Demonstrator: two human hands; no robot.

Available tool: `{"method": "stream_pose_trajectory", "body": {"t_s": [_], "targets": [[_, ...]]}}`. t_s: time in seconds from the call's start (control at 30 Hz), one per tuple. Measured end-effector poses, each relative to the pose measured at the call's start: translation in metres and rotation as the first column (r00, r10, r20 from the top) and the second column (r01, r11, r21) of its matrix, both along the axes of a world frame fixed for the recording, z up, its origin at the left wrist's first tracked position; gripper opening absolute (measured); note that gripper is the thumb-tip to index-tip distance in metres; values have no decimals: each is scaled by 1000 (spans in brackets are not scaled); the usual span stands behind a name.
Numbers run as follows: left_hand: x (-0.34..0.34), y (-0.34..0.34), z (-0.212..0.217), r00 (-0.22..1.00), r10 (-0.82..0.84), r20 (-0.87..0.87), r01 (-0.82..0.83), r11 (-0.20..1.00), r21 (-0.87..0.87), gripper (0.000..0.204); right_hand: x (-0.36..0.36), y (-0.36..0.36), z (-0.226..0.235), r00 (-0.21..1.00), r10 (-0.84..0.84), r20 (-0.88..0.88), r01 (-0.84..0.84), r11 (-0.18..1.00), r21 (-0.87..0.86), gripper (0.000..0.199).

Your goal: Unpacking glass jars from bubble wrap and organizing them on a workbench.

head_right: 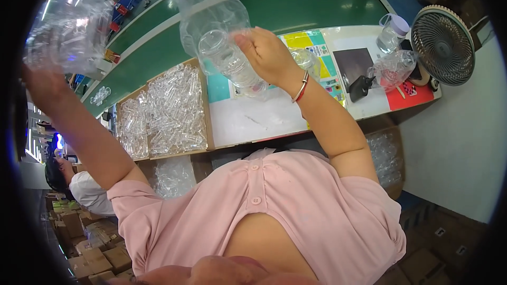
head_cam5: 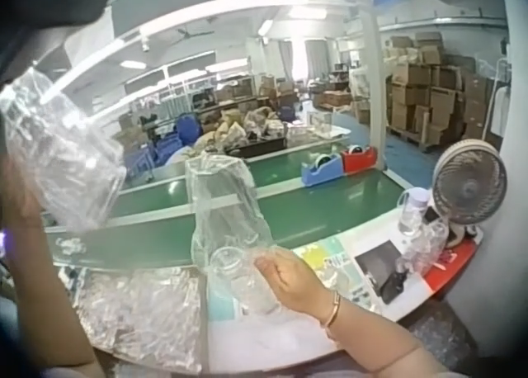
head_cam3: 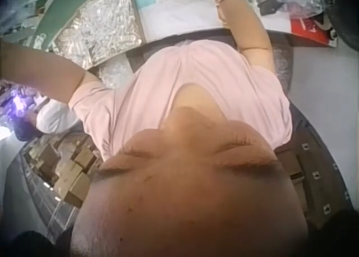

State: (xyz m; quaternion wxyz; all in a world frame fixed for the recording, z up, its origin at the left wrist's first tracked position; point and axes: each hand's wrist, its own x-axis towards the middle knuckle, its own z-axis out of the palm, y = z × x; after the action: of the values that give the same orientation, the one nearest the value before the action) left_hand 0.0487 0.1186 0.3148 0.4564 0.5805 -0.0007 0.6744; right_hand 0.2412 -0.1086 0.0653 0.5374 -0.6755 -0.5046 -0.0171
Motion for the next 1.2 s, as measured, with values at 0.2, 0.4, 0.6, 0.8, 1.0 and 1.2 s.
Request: {"method": "stream_pose_trajectory", "body": {"t_s": [0.2, 0.4, 0.6, 0.8, 1.0, 1.2], "targets": [[-17, 8, -136, 932, -136, -337, 136, 990, -23, 56, 20, 17, 38, 995, 20, -99, 8, 959, 284, 43], [-8, -34, -253, 808, -153, -569, 65, 983, -172, 62, 30, 35, 68, 892, 363, -269, -283, 913, 294, 38], [2, -43, -311, 540, -322, -777, 139, 945, -295, 68, 9, 53, 56, 872, 428, -239, -229, 787, 572, 43], [2, -43, -316, 566, -279, -776, 173, 960, -220, 80, 40, 51, 123, 218, 961, -170, -355, 240, 903, 25], [-4, -59, -237, 674, 253, -694, 82, 908, 411, 98, 68, 27, 133, 549, 788, -279, -180, 438, 881, 25], [32, -63, -197, 584, 234, -778, 279, 841, 463, 95, 56, -65, 126, 942, 179, -283, 70, 721, 689, 28]]}}
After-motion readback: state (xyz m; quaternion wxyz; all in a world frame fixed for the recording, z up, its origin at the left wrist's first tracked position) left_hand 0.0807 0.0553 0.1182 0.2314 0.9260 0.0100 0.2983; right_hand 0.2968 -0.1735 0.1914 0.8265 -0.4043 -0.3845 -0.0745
